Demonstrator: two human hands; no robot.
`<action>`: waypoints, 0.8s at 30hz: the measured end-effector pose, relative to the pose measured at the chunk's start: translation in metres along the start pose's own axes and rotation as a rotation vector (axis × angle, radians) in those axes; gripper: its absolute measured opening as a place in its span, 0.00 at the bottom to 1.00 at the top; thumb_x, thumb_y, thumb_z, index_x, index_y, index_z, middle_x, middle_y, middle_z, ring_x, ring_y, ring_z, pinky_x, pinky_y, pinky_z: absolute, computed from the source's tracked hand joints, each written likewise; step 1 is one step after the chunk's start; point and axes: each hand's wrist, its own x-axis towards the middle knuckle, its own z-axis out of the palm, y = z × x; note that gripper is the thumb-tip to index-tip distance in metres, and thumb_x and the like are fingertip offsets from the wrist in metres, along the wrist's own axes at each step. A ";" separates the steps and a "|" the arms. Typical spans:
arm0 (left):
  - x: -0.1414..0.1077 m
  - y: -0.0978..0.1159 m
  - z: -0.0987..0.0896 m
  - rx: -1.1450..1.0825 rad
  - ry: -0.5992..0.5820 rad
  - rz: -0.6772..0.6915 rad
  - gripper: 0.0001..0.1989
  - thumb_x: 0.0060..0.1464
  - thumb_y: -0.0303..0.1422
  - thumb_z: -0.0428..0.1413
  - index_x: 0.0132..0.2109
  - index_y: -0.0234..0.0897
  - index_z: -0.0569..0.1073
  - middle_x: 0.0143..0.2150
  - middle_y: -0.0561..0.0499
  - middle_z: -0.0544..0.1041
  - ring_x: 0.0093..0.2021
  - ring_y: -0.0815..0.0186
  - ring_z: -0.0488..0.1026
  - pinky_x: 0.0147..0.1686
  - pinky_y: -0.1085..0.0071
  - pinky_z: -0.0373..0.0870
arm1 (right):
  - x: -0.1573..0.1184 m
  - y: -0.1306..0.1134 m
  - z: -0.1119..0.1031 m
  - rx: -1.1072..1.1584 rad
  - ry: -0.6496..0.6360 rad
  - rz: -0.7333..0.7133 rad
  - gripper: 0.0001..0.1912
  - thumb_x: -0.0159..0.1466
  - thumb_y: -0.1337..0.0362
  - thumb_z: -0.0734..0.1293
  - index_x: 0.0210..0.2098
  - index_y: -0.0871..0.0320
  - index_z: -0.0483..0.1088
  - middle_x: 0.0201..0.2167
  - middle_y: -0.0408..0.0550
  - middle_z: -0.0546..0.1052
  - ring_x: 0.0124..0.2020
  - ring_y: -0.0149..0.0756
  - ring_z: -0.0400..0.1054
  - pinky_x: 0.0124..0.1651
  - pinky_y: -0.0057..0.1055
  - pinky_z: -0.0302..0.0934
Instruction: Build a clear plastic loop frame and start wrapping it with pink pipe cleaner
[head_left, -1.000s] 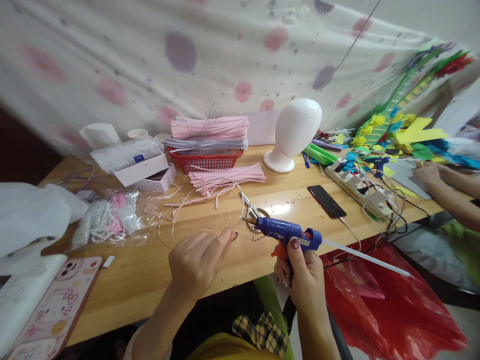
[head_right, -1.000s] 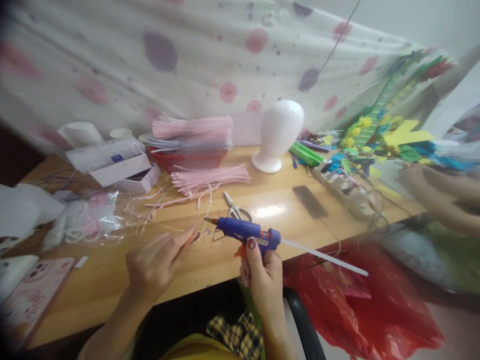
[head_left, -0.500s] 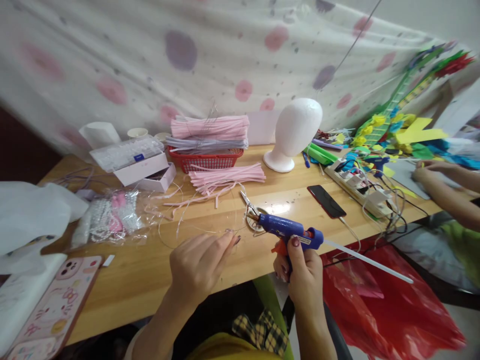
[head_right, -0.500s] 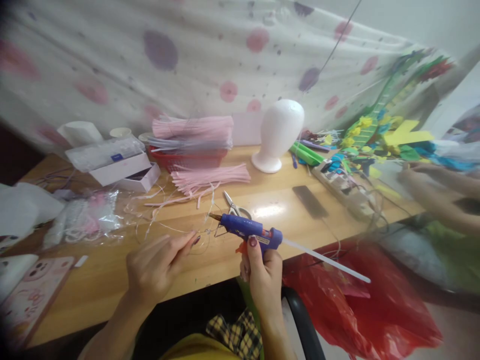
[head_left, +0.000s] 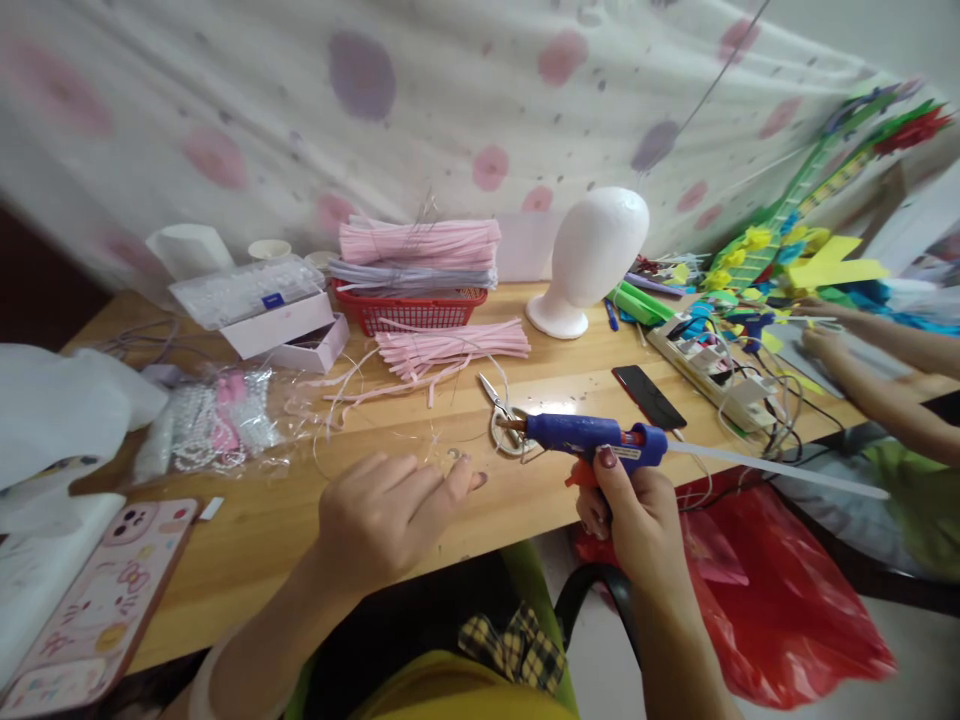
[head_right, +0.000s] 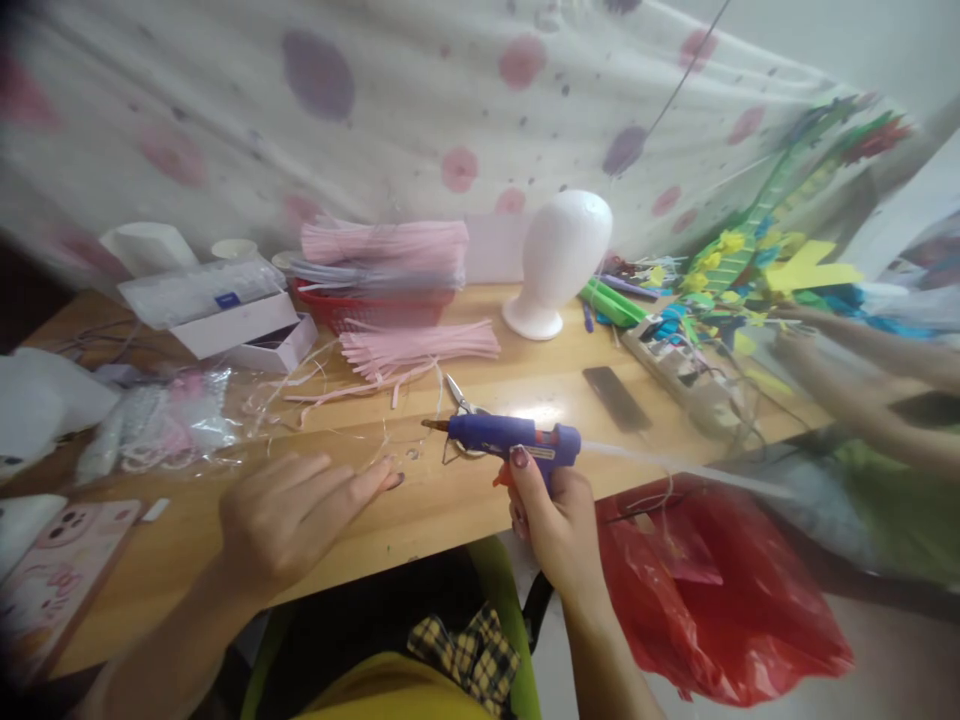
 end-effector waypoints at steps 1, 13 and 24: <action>0.001 -0.002 -0.001 0.005 -0.003 0.011 0.02 0.57 0.28 0.61 0.38 0.35 0.75 0.17 0.60 0.66 0.18 0.71 0.60 0.20 0.70 0.54 | 0.000 0.000 -0.002 -0.013 -0.018 0.002 0.29 0.59 0.40 0.68 0.17 0.58 0.65 0.09 0.37 0.58 0.10 0.24 0.52 0.13 0.25 0.46; 0.002 -0.013 -0.007 0.065 -0.051 0.145 0.03 0.55 0.26 0.62 0.38 0.36 0.76 0.18 0.60 0.66 0.19 0.72 0.59 0.20 0.70 0.54 | -0.003 0.003 -0.007 0.126 -0.114 0.176 0.28 0.56 0.41 0.72 0.20 0.58 0.63 0.11 0.34 0.57 0.09 0.21 0.51 0.12 0.21 0.43; 0.008 -0.005 -0.005 0.035 0.026 0.052 0.06 0.55 0.30 0.63 0.39 0.32 0.75 0.18 0.59 0.67 0.19 0.71 0.60 0.20 0.70 0.56 | 0.001 0.011 0.015 0.422 -0.004 0.341 0.30 0.47 0.38 0.75 0.26 0.56 0.62 0.09 0.29 0.54 0.08 0.18 0.43 0.11 0.19 0.44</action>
